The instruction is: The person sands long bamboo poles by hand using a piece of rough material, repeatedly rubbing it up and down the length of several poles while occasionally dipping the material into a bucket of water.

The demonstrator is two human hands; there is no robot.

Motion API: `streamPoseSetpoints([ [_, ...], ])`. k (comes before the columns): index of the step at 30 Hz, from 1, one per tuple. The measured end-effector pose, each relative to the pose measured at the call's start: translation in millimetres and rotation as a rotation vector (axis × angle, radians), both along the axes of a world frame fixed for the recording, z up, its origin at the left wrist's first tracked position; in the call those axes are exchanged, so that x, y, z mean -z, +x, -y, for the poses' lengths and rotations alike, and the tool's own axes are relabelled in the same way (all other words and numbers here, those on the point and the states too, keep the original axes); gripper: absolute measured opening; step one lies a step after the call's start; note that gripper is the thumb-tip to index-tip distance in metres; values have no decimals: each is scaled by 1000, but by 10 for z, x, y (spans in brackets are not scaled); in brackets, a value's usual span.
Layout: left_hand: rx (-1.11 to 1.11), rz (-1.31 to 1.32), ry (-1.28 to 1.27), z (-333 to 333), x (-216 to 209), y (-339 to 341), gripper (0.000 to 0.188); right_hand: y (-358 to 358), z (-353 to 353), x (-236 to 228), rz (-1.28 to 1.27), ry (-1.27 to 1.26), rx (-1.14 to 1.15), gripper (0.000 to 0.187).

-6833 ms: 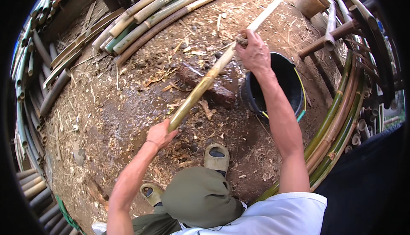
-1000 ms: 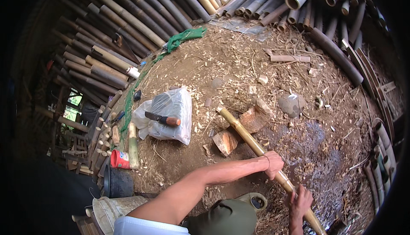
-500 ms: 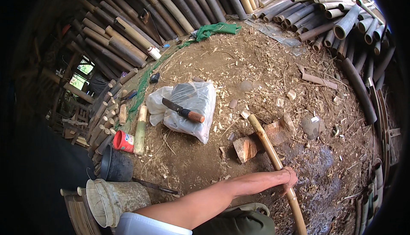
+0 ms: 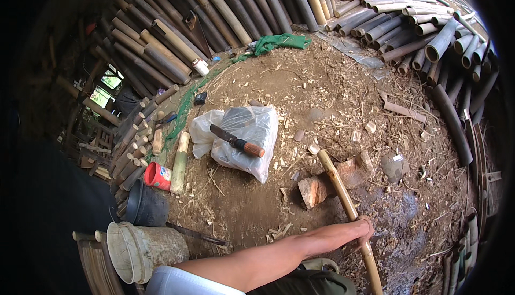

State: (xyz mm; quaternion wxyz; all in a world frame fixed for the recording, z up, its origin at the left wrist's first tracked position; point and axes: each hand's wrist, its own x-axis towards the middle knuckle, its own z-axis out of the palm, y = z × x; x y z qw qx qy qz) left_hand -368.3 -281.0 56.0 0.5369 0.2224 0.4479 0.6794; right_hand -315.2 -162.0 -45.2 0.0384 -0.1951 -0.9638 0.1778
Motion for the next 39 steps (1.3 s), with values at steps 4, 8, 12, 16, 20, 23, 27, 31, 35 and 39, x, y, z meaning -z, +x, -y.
streamPoseSetpoints([
  [4,-65,21,72,8,-106,66,28,92,-80,35,-13,-51,9,47],
  [8,-110,25,121,41,-162,124,27,293,-272,64,-31,-116,34,47],
  [12,-157,25,166,80,-198,210,26,703,-513,76,-40,-252,102,47],
  [16,-191,36,206,182,-173,309,25,1528,-971,23,-57,-439,285,47],
  [20,-164,12,247,217,33,335,24,2630,-1440,-200,-141,-564,581,47],
  [23,94,-339,42,31,159,181,18,3701,-1753,-517,-268,-571,827,47],
  [27,1135,-1513,-708,-949,1072,-225,57,5382,-1922,-866,-425,-457,1047,47],
  [31,1479,-1745,-712,-1593,829,-177,61,7045,-1685,-1746,-91,167,1238,55],
  [35,1505,-1811,-628,-1750,372,-223,83,7511,-1418,-1766,-464,-282,1650,33],
  [39,1628,-1868,-348,-2389,311,895,82,8408,-920,-1561,-594,-809,2075,30],
])
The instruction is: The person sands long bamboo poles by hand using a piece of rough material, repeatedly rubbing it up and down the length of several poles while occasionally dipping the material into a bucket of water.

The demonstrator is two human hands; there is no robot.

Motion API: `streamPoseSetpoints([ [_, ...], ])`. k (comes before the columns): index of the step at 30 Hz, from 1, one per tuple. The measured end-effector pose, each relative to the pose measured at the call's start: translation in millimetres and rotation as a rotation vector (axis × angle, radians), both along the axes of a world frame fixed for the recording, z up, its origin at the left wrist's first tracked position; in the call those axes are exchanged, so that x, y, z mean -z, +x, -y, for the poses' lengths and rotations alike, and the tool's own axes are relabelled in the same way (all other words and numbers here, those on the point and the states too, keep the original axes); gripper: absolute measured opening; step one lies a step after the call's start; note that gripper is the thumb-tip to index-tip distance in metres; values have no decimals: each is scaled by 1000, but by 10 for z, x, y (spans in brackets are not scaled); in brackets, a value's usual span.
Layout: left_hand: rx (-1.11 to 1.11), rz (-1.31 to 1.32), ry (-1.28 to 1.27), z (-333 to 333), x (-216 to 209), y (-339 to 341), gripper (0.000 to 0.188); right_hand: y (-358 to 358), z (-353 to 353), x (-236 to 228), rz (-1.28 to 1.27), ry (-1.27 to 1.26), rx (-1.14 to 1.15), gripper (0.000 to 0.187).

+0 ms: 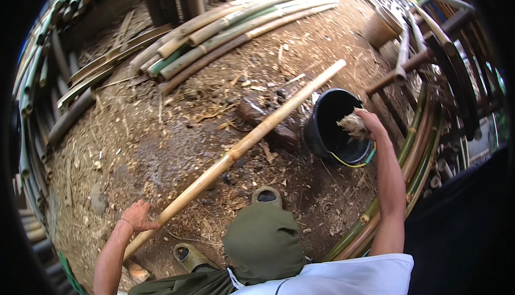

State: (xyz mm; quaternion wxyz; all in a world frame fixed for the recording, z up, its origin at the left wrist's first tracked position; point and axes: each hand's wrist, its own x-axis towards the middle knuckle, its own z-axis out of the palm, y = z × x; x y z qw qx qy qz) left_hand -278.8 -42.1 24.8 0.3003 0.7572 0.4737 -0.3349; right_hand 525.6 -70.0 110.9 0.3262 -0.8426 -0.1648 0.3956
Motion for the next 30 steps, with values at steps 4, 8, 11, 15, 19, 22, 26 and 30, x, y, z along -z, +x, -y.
streamPoseSetpoints([
  [4,13,157,22,-142,13,1211,91,244,290,508,-121,-101,99,62],
  [8,-111,187,110,-92,249,1946,89,-139,105,996,34,-414,-30,105],
  [11,-298,121,284,188,482,2391,77,-316,66,1611,172,-431,-209,118],
  [15,-302,151,644,345,792,2443,64,-488,-209,2314,421,-287,-314,66],
  [19,-304,199,685,244,968,2435,50,-251,-275,2380,-181,65,-61,21],
  [22,-322,148,521,131,828,2248,46,-298,-108,1703,-776,276,122,35],
  [26,-416,31,284,254,629,1807,40,-762,-172,421,-859,687,-101,55],
  [30,-443,77,268,538,600,958,44,-1187,-557,202,-698,703,-306,57],
])
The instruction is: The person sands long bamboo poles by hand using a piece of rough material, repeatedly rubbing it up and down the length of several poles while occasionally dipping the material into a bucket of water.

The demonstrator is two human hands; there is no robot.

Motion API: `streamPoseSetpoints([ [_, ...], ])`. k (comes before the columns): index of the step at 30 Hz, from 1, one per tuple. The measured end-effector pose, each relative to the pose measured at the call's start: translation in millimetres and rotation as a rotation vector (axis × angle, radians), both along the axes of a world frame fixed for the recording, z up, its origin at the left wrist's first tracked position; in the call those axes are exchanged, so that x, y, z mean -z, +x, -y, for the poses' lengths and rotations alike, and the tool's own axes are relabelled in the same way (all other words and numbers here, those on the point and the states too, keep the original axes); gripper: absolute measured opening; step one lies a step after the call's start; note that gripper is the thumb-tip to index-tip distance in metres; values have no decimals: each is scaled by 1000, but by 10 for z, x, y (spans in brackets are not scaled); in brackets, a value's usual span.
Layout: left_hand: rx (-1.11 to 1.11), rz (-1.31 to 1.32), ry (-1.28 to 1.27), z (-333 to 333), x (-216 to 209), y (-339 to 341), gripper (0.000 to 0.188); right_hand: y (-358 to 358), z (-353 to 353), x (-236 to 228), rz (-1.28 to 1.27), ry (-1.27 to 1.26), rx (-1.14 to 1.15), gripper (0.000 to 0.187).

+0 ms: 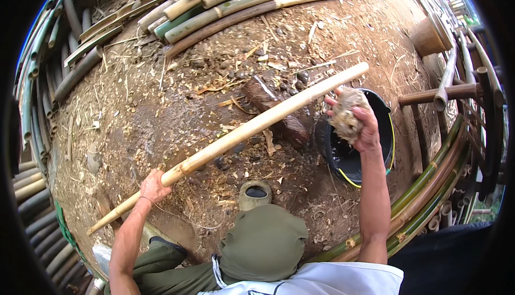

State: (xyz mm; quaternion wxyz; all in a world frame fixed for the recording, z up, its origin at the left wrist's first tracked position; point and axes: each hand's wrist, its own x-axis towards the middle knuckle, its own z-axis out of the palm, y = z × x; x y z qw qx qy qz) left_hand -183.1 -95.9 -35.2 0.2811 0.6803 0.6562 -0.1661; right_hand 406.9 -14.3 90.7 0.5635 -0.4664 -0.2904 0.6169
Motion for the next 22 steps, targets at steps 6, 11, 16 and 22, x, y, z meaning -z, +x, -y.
streamPoseSetpoints([
  [6,-19,74,214,433,144,-573,43,-754,-598,833,1638,208,-323,53],
  [11,-52,-19,411,371,204,-383,46,-1502,-42,1563,1403,719,-364,36],
  [16,-114,4,364,445,184,-418,41,-3728,667,1564,1176,868,-517,56],
  [22,-61,70,-115,-30,77,-366,43,-4259,669,1623,1140,949,-825,57],
])
